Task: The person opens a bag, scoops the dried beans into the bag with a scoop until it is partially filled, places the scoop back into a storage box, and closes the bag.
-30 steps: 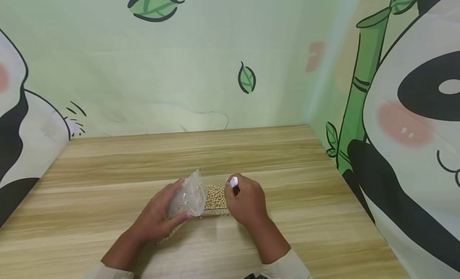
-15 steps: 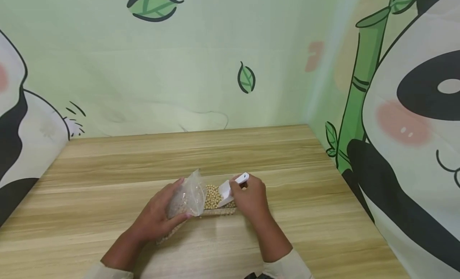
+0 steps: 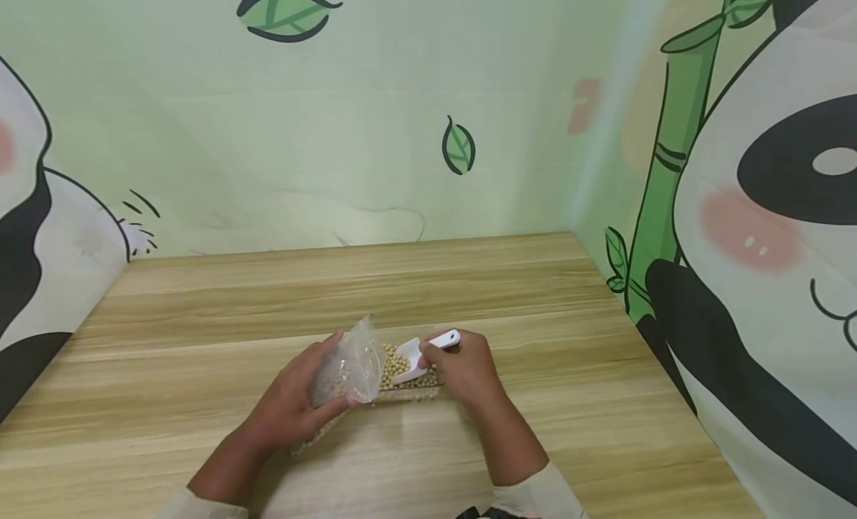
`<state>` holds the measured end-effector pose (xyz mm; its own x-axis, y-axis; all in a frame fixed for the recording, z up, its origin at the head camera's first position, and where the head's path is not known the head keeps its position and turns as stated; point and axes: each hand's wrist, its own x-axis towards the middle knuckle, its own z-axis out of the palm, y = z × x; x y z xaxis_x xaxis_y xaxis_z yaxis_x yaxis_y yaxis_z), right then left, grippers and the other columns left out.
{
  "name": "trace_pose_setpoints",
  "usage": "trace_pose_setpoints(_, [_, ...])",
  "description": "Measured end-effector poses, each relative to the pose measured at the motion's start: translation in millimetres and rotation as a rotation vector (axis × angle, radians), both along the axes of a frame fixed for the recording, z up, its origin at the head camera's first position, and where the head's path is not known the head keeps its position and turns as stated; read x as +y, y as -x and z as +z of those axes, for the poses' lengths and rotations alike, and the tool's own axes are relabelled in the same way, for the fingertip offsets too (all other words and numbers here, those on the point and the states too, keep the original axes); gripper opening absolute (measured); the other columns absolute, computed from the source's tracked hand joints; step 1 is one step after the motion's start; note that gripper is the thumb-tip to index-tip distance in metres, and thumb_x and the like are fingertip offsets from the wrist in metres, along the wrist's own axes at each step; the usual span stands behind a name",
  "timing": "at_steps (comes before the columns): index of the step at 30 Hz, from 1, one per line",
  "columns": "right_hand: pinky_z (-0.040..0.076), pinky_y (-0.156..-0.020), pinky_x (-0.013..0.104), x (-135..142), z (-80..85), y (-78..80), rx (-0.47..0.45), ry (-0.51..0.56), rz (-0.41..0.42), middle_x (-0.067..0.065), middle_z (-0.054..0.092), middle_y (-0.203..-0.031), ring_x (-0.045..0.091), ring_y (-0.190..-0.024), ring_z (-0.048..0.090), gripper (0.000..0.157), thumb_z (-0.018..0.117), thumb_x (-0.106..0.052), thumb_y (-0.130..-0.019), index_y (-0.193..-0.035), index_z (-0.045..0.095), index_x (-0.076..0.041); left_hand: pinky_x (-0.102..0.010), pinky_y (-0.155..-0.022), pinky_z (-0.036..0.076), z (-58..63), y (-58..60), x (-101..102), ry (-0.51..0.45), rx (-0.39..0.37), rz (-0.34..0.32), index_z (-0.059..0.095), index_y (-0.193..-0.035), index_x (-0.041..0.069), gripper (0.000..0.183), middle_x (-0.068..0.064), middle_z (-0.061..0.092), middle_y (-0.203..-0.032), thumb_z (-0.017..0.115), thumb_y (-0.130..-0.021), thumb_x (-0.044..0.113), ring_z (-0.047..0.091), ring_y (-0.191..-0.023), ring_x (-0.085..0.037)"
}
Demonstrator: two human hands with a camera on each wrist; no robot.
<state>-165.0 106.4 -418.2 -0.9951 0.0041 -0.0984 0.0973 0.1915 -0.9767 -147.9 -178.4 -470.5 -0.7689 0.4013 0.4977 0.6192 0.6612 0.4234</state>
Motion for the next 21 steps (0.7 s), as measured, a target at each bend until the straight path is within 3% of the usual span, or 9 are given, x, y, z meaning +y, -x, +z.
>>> trace_pose_setpoints(3, [0.04,-0.065,0.024,2.0,0.4,0.1,-0.039,0.04,0.046,0.001,0.078,-0.075,0.01,-0.069,0.055,0.019,0.073,-0.007,-0.101,-0.111,0.078,0.008,-0.051,-0.097,0.055,0.7,0.0,0.0,-0.002,0.005,-0.003,0.04,-0.167,0.007,0.097,-0.013,0.068,-0.145,0.089,-0.089,0.036,0.069,-0.117,-0.024])
trace_pose_setpoints(8, [0.024,-0.047,0.022,5.5,0.9,-0.2,-0.105,0.145,0.13,-0.001,0.076,-0.076,0.005,-0.048,0.027,0.026,0.068,-0.003,-0.104,-0.123,0.071,0.013,-0.051,-0.097,0.055,1.3,0.0,0.2,-0.007,0.009,-0.006,0.041,-0.166,0.005,0.097,-0.013,0.068,-0.144,0.089,-0.088,0.036,0.069,-0.118,-0.025])
trace_pose_setpoints(21, [0.025,-0.047,0.021,4.2,-6.9,1.5,-0.098,0.11,0.195,-0.002,0.079,-0.081,0.005,-0.05,0.029,0.028,0.069,-0.006,-0.103,-0.126,0.072,0.01,-0.053,-0.099,0.055,0.7,0.0,-0.1,-0.009,-0.002,-0.007,0.04,-0.168,0.007,0.098,-0.014,0.067,-0.147,0.089,-0.089,0.036,0.069,-0.121,-0.027])
